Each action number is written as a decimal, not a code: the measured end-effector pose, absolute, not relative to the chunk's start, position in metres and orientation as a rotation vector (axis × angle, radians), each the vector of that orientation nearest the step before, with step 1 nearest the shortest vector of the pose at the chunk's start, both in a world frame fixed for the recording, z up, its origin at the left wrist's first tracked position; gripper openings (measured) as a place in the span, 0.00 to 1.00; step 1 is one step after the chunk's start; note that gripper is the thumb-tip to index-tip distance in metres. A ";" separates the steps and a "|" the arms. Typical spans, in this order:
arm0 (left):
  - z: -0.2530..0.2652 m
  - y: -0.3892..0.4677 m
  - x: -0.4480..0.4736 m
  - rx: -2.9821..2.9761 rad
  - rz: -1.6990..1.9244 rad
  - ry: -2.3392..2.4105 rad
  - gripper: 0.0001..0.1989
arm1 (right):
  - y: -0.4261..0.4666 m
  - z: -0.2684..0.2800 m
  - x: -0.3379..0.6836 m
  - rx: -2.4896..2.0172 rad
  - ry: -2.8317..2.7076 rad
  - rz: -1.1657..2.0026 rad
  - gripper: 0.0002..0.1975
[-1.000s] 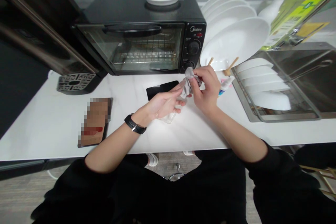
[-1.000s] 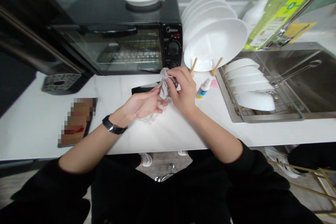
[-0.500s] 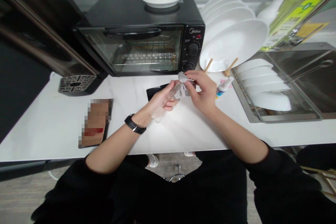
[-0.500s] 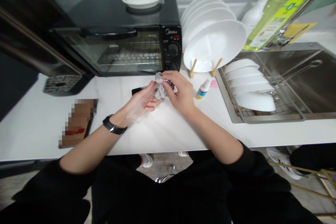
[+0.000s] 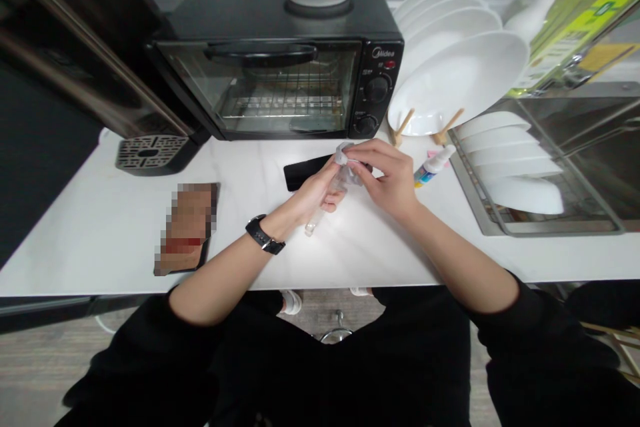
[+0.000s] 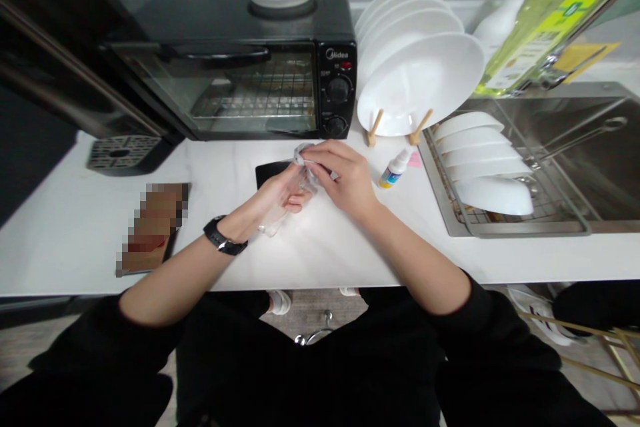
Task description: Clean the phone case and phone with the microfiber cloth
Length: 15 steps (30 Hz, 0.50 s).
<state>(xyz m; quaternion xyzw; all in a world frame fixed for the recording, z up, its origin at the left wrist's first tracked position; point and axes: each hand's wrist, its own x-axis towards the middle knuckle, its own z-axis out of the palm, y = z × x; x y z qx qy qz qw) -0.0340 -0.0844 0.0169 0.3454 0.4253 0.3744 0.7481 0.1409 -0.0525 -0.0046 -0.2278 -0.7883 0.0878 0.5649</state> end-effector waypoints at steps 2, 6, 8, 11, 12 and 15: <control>0.015 -0.084 -0.034 0.705 0.841 0.926 0.13 | -0.057 -0.004 0.138 -0.477 -1.890 0.206 0.09; 0.004 -0.081 -0.034 0.718 0.955 0.813 0.03 | -0.071 -0.005 0.129 -0.340 -1.931 0.193 0.11; -0.002 -0.079 -0.034 0.765 1.029 0.713 0.08 | -0.079 -0.006 0.123 -0.263 -1.951 0.191 0.12; 0.000 -0.081 -0.035 0.853 1.048 0.768 0.15 | -0.093 -0.007 0.114 -0.143 -1.987 0.233 0.12; 0.004 -0.083 -0.035 0.903 1.031 0.840 0.16 | -0.096 -0.007 0.111 -0.106 -1.995 0.245 0.11; 0.019 -0.090 -0.036 1.050 0.975 1.006 0.18 | -0.104 -0.006 0.106 -0.059 -2.009 0.234 0.11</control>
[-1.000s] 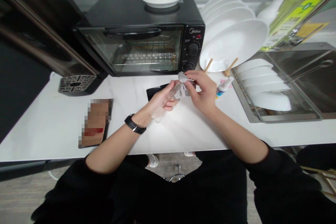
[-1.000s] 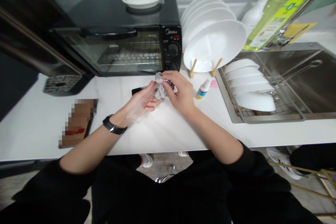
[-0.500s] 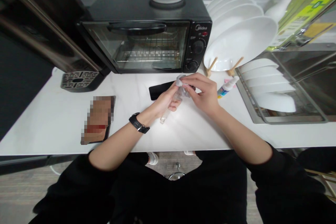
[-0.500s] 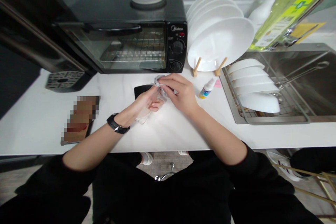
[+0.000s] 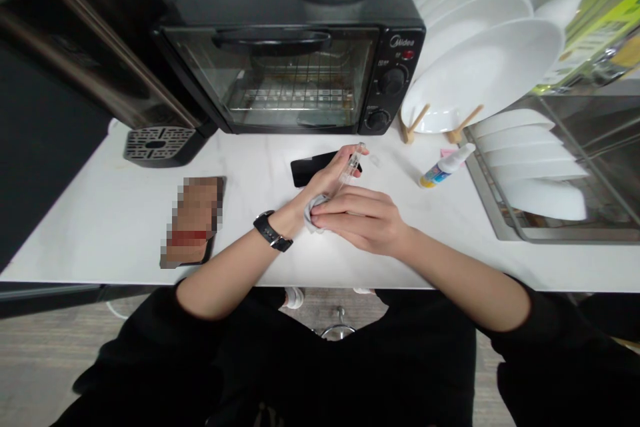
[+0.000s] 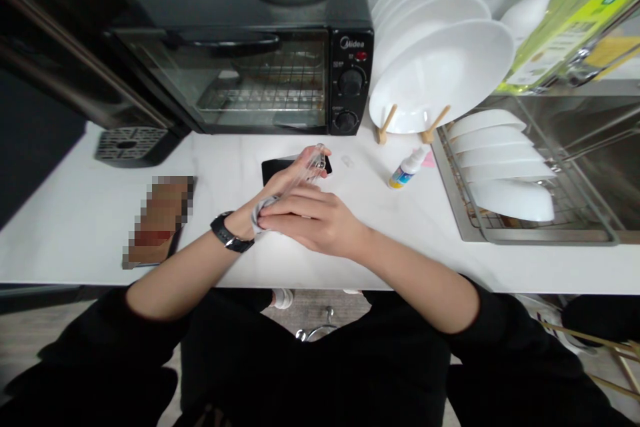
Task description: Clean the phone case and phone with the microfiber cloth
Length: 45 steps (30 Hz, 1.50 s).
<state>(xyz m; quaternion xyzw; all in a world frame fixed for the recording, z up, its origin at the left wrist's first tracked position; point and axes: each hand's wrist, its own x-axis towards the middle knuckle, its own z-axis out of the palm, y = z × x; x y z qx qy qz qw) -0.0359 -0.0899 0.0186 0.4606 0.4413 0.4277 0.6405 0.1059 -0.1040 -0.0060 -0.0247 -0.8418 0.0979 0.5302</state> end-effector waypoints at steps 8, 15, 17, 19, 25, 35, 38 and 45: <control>0.015 -0.088 -0.038 1.037 0.995 0.924 0.15 | -0.099 -0.008 0.111 -0.075 -2.059 0.156 0.15; -0.006 -0.078 -0.036 0.697 0.956 0.695 0.05 | -0.067 -0.007 0.129 -0.183 -1.994 0.035 0.12; 0.002 -0.081 -0.037 0.635 0.870 0.757 0.03 | -0.058 -0.007 0.135 -0.288 -1.951 0.017 0.11; 0.011 -0.085 -0.037 0.618 0.830 0.784 0.10 | -0.052 -0.007 0.140 -0.410 -1.893 0.036 0.12; 0.018 -0.088 -0.035 0.612 0.814 0.782 0.14 | -0.051 -0.008 0.142 -0.495 -1.837 0.086 0.11; 0.008 -0.086 -0.031 0.600 1.011 0.691 0.09 | -0.078 -0.011 0.123 -0.322 -1.907 0.177 0.13; 0.010 -0.087 -0.031 0.696 1.124 0.692 0.15 | -0.089 -0.012 0.116 -0.226 -1.944 0.208 0.14; 0.033 -0.096 -0.033 0.820 0.988 0.966 0.13 | -0.107 -0.011 0.105 -0.071 -2.040 0.186 0.14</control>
